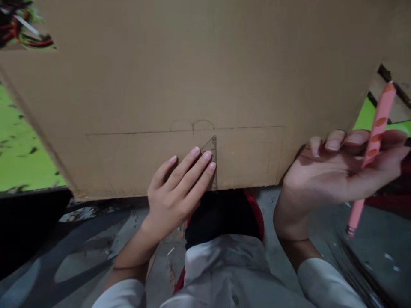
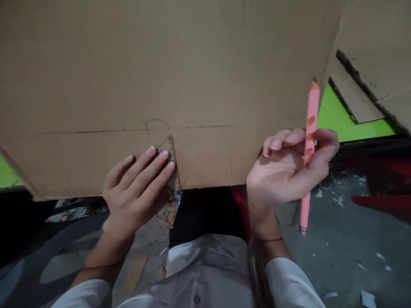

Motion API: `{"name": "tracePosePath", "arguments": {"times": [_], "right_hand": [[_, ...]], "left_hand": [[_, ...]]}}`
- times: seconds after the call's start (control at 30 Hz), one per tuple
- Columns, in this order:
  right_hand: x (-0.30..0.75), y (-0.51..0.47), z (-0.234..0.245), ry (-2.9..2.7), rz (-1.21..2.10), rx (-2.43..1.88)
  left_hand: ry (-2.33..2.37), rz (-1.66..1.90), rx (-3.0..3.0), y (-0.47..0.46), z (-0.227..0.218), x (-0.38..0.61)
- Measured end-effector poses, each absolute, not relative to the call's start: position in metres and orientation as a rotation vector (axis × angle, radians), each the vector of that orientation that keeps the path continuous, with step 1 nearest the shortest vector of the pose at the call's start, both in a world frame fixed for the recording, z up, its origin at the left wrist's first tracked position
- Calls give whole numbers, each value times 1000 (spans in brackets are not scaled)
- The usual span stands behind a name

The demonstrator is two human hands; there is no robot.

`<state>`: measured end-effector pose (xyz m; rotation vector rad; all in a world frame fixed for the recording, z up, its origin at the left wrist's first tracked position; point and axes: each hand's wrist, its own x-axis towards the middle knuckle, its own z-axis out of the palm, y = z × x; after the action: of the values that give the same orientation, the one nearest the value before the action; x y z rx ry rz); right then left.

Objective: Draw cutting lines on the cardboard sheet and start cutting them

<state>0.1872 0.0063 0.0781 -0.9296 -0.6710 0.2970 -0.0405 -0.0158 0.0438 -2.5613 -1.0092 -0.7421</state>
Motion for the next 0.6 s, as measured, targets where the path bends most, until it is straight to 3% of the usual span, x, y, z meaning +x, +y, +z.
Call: {"name": "tracePosePath", "arguments": {"times": [0.33, 0.6], "right_hand": [[186, 11, 77, -750, 172, -1054], [190, 12, 73, -684, 333, -751]], "left_hand": [[-895, -755, -2431, -19, 37, -36], [-802, -657, -2473, -14, 45, -38]]}}
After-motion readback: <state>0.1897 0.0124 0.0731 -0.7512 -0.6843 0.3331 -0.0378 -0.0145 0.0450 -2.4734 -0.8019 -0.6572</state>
